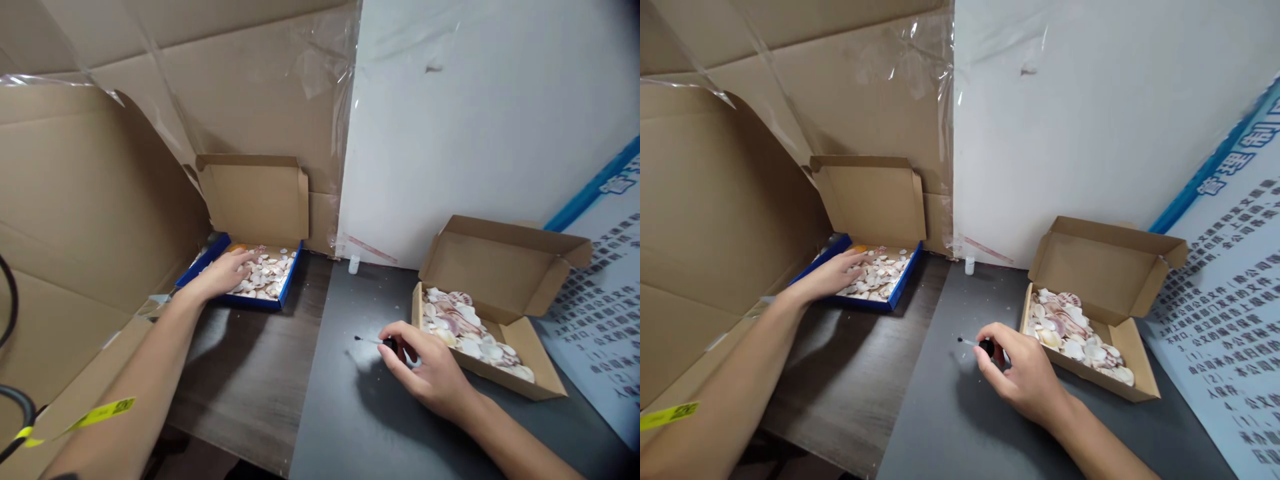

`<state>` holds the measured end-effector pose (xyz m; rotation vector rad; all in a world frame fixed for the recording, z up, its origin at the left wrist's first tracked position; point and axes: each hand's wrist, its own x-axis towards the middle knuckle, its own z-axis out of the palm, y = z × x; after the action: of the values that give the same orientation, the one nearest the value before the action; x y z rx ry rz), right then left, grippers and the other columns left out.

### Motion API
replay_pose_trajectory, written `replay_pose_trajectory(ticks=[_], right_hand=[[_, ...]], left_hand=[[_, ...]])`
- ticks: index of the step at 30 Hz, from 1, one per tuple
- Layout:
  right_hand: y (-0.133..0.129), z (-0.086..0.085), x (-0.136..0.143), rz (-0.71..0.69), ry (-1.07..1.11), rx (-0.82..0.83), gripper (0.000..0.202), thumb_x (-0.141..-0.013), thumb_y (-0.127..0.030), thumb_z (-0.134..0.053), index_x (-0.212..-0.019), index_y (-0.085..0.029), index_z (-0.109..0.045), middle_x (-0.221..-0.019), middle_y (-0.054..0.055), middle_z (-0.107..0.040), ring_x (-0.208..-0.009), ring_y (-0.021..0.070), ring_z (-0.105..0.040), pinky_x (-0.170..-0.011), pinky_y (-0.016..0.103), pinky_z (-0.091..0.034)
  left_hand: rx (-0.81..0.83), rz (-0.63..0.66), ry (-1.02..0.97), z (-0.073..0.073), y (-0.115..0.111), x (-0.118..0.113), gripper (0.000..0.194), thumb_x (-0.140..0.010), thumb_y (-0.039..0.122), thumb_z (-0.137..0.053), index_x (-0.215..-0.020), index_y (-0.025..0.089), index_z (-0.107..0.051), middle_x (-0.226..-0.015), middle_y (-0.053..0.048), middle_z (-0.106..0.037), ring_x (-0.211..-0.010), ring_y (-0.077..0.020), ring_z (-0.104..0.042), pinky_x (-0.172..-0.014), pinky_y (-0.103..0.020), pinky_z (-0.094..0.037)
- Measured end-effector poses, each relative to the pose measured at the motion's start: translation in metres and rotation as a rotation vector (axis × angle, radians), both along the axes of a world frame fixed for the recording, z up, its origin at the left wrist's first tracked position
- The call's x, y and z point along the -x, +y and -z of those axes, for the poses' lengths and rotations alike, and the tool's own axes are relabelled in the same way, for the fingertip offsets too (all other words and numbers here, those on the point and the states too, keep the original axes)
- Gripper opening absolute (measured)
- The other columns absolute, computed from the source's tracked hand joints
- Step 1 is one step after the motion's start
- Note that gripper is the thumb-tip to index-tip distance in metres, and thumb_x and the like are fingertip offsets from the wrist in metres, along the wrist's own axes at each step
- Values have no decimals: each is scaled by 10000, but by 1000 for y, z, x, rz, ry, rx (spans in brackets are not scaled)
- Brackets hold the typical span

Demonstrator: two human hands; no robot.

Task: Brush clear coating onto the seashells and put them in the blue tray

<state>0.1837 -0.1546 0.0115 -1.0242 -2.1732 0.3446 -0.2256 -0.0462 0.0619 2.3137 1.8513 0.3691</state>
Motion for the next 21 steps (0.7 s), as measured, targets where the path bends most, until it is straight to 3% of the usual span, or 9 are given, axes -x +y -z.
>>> replay_pose_trajectory(ticks=[2,5,8,12,16,21], right_hand=[[0,0,0,-3,2,1,79,-941,-269,-530,-936,-212,-585,-648,-24,-564,-538,129,-517,-540,251,-436],[0,0,0,-13,9,-1,69,-940,-261,-536,-944,-212,-585,-659,-24,-568,-545,124,-520,-543,246,-441],[-1,0,1,-20,9,-4,56,-940,-250,-540,-941,-215,-584,-661,-29,-568,-543,117,-520,-545,236,-441],[-1,0,2,-15,6,-3,61,-937,-254,-541,-929,-216,-588,-655,-28,-576,-534,118,-519,-534,234,-441],[-1,0,1,-13,7,-8,76,-940,-258,-533,-930,-213,-592,-657,-20,-585,-537,125,-525,-534,240,-448],[-1,0,2,-20,8,-11,64,-939,-255,-537,-942,-215,-587,-660,-23,-585,-527,118,-523,-523,236,-455]], left_hand=[[89,29,101,-3,-8,-2,364,-840,353,-409,-985,206,-709,-1076,-97,-675,-1026,-268,-617,-949,-368,-440],[325,77,104,-5,-21,-11,373,-857,392,-439,-1036,234,-725,-1093,-84,-703,-1014,-266,-637,-926,-353,-453],[353,151,40,-3,-28,-24,400,-871,407,-442,-1122,226,-696,-1219,-95,-656,-1110,-261,-601,-991,-342,-418],[388,248,-21,-5,-30,-36,341,-821,343,-494,-1078,197,-663,-1143,-100,-644,-1077,-250,-585,-987,-326,-409],[442,275,-47,-8,-30,-39,270,-770,285,-487,-979,189,-630,-1064,-93,-619,-1024,-246,-572,-953,-327,-416],[451,258,-87,-2,-28,-37,204,-745,263,-459,-879,196,-598,-955,-76,-625,-919,-234,-567,-853,-311,-434]])
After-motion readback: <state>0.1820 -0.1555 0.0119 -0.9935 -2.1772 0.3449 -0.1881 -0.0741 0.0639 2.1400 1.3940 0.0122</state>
